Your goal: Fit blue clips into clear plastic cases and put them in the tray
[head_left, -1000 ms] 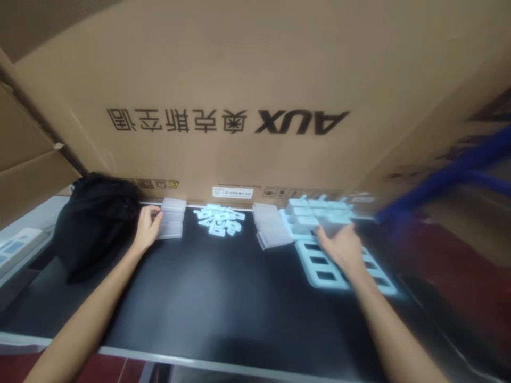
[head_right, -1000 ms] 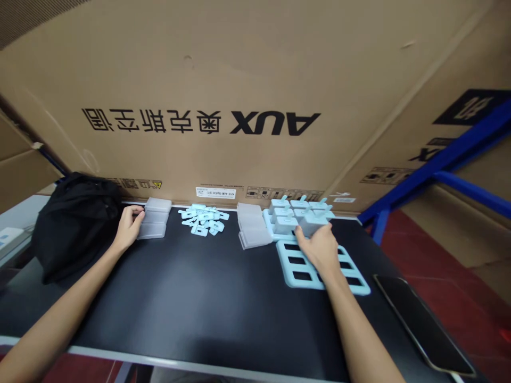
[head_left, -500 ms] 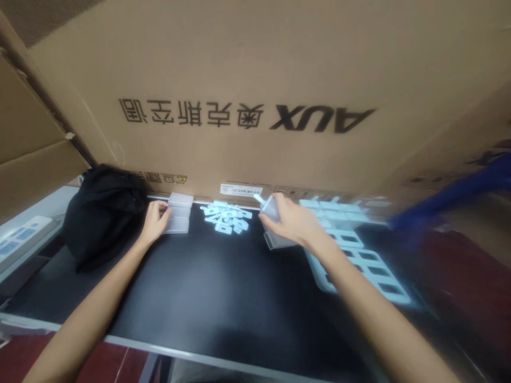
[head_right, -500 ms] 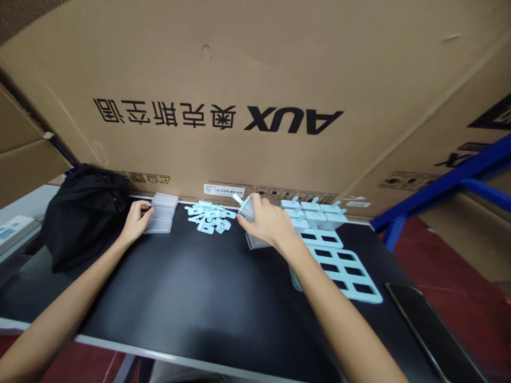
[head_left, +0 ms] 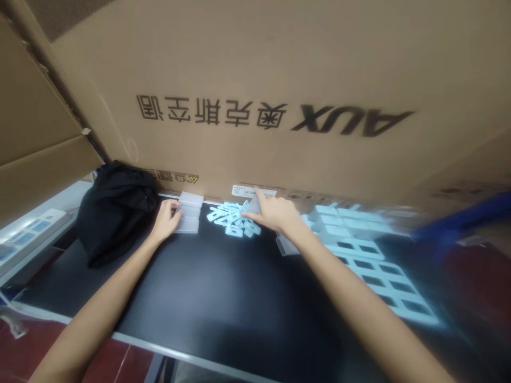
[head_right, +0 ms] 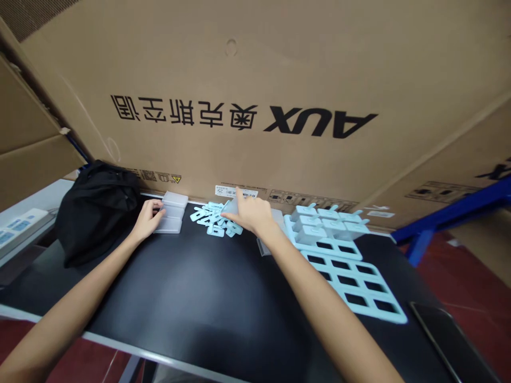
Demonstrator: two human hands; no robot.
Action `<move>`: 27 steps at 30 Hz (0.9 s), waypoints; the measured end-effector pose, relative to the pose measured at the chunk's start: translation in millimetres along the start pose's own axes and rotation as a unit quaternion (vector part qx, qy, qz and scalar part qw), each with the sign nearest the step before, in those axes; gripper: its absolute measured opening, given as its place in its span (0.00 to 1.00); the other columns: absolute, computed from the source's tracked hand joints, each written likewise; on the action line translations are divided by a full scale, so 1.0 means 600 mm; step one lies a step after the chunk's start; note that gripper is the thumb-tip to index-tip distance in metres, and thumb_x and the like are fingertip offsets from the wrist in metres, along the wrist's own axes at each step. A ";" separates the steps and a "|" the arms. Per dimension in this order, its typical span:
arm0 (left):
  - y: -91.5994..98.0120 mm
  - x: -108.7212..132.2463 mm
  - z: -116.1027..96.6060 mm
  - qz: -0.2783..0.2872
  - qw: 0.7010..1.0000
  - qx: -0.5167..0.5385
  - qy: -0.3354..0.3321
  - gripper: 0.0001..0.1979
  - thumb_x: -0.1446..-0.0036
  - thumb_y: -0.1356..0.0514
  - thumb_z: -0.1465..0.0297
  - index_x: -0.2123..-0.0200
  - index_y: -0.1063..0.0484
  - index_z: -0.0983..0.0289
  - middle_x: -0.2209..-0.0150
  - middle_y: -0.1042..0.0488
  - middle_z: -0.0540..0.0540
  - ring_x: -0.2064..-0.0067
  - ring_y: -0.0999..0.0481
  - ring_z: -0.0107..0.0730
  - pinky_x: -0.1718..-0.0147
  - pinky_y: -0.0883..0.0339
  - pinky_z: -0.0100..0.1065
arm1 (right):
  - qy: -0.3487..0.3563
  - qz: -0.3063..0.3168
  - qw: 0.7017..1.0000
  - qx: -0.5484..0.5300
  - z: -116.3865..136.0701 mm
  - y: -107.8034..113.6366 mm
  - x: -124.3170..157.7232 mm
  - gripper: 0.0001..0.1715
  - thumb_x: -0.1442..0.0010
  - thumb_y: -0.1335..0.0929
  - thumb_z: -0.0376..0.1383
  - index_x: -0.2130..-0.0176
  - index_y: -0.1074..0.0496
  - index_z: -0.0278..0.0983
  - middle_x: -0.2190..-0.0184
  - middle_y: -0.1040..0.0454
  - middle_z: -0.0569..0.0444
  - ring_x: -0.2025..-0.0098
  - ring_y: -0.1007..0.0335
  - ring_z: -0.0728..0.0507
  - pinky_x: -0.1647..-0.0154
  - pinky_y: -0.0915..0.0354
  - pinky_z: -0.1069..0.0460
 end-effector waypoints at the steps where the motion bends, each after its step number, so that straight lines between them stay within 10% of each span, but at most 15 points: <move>1: 0.000 0.000 0.001 0.001 1.000 0.002 0.002 0.11 0.42 0.39 0.64 0.57 0.30 0.60 0.50 0.30 0.59 0.49 0.24 0.45 0.46 0.28 0.50 | 0.004 -0.009 1.000 -0.016 0.005 -0.002 -0.003 0.47 0.33 0.40 0.61 0.31 0.43 0.31 0.47 0.24 0.33 0.54 0.23 0.31 0.57 0.33 0.43; 8: 0.000 -0.002 0.014 -0.002 0.999 0.036 0.020 0.10 0.44 0.42 0.69 0.57 0.30 0.60 0.50 0.29 0.58 0.47 0.23 0.45 0.43 0.30 0.51 | 0.179 -0.070 0.970 -0.151 0.138 -0.008 -0.008 0.25 0.34 0.37 0.43 0.42 0.36 0.33 0.45 0.30 0.36 0.49 0.29 0.34 0.52 0.32 0.43; 16: 0.013 0.001 0.028 -0.018 0.993 0.070 0.089 0.14 0.34 0.48 0.63 0.51 0.29 0.59 0.49 0.23 0.58 0.47 0.22 0.46 0.45 0.29 0.48 | 0.266 -0.107 0.948 -0.142 0.320 -0.018 -0.038 0.23 0.32 0.31 0.48 0.45 0.31 0.36 0.50 0.23 0.42 0.43 0.35 0.34 0.46 0.32 0.42; 27: 0.006 0.004 0.017 -0.012 0.995 0.073 0.063 0.15 0.40 0.40 0.65 0.50 0.30 0.59 0.48 0.23 0.58 0.50 0.20 0.45 0.47 0.26 0.48 | 0.229 -0.138 0.952 -0.147 0.327 -0.046 -0.058 0.22 0.29 0.35 0.49 0.46 0.27 0.38 0.41 0.30 0.40 0.41 0.37 0.34 0.46 0.32 0.42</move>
Point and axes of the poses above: each hand's wrist, its own x-axis away from the middle knuckle, its own y-axis out of the back of the hand, z = x × y, the point moved 10 cm from there along -x, towards the middle knuckle
